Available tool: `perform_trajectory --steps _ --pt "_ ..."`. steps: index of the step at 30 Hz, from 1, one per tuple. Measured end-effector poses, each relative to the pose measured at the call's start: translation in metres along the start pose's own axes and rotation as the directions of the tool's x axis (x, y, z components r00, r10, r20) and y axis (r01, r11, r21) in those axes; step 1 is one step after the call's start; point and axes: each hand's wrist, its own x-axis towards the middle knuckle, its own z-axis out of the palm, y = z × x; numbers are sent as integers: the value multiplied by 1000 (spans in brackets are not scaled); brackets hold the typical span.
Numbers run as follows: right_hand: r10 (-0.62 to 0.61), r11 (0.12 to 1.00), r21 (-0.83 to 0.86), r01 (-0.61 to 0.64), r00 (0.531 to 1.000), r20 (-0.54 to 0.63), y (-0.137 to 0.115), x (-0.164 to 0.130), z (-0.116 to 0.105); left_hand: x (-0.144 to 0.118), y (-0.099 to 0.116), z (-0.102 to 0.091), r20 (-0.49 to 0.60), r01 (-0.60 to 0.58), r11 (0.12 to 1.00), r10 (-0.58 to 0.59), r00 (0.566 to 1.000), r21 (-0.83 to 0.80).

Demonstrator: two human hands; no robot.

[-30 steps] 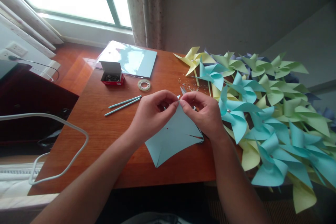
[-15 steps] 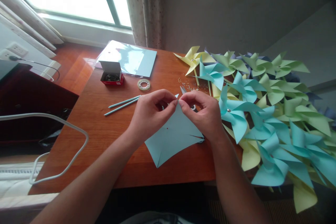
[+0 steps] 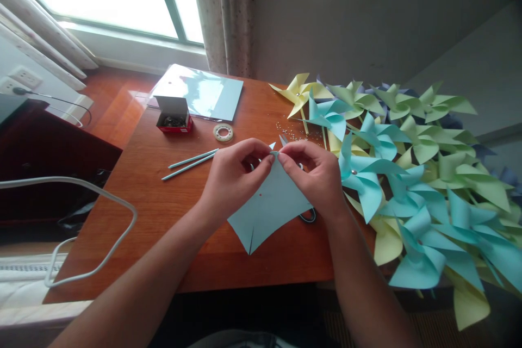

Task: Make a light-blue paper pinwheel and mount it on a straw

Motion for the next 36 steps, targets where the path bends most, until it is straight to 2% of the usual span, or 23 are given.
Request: perform_trajectory --steps 4,12,17,22,31,36 --pt "-1 1000 -8 1 1000 -6 -1 0 0 0 0 0 11 1 1000 -1 1000 12" --pt "-38 998 -52 38 999 -7 3 -1 3 0 3 0 -47 11 999 -9 999 31" --pt "-174 975 -141 170 984 -21 1 -1 4 2 3 0 -94 8 999 -4 996 39" --pt "-340 910 -263 322 940 -25 -1 -2 7 3 2 1 -132 -4 999 9 991 37" --pt "-473 801 -415 432 881 3 4 -5 11 1 -3 1 -174 -57 989 80 981 134" --pt "-480 794 -438 423 877 -22 5 -5 11 0 -1 2 -171 -70 983 99 980 170"
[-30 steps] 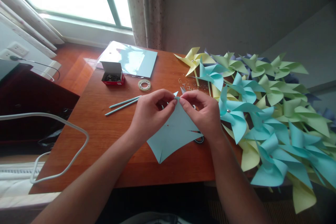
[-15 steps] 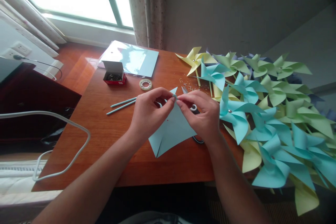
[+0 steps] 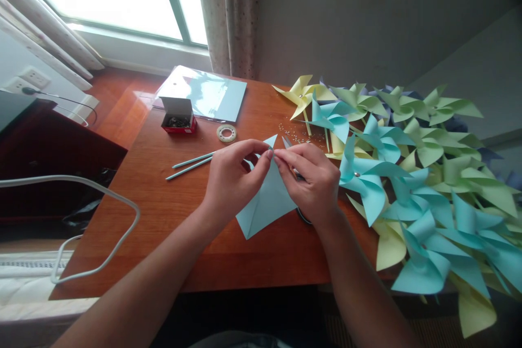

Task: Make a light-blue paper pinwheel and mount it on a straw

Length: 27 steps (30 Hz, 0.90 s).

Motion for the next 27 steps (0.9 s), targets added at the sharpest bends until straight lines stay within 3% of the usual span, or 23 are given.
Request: perform_trajectory --steps 7,19,27 --pt "34 998 43 -35 999 32 -3 2 -4 2 4 -1 21 46 996 -45 999 -72" --pt "227 913 297 -279 953 198 -5 11 -18 2 -1 0 77 66 990 -57 995 -123" --pt "306 880 322 -348 936 176 -2 12 -15 1 2 0 124 51 991 -36 992 -123"
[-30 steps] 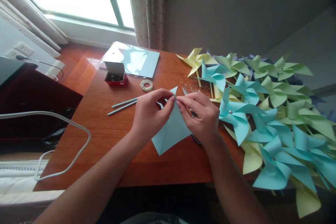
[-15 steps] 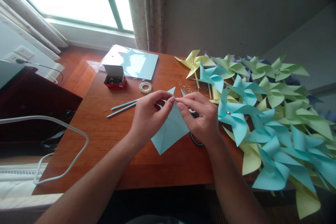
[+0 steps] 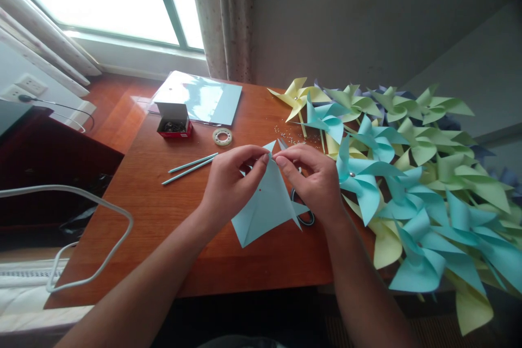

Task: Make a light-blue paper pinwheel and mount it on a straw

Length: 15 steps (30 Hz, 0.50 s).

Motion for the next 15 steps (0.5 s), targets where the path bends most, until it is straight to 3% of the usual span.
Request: perform_trajectory --steps 11,15 --pt "36 998 44 -37 999 24 -2 0 -1 0 1 1 -4 -7 1000 7 1000 1" --pt "50 996 79 -48 999 -20 2 -1 0 -1 0 1 19 -18 1000 18 1000 1"
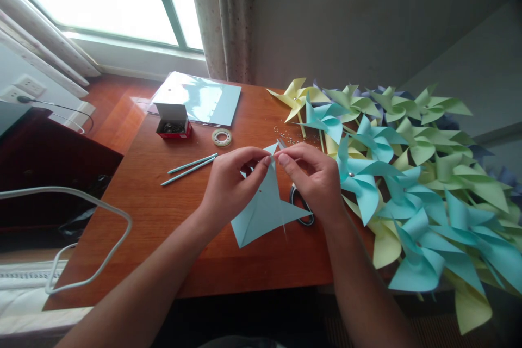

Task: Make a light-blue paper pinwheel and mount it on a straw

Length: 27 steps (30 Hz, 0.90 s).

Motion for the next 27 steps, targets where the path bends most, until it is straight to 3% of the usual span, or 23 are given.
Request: perform_trajectory --steps 14,22,27 --pt "96 995 -8 -96 995 36 3 0 -1 0 -1 0 55 -76 991 70 996 111" --pt "174 984 39 -175 984 27 4 1 1 0 2 1 74 55 988 -44 996 -143" --pt "202 978 59 -201 979 -1 3 0 6 1 5 0 76 78 982 -65 995 -173"
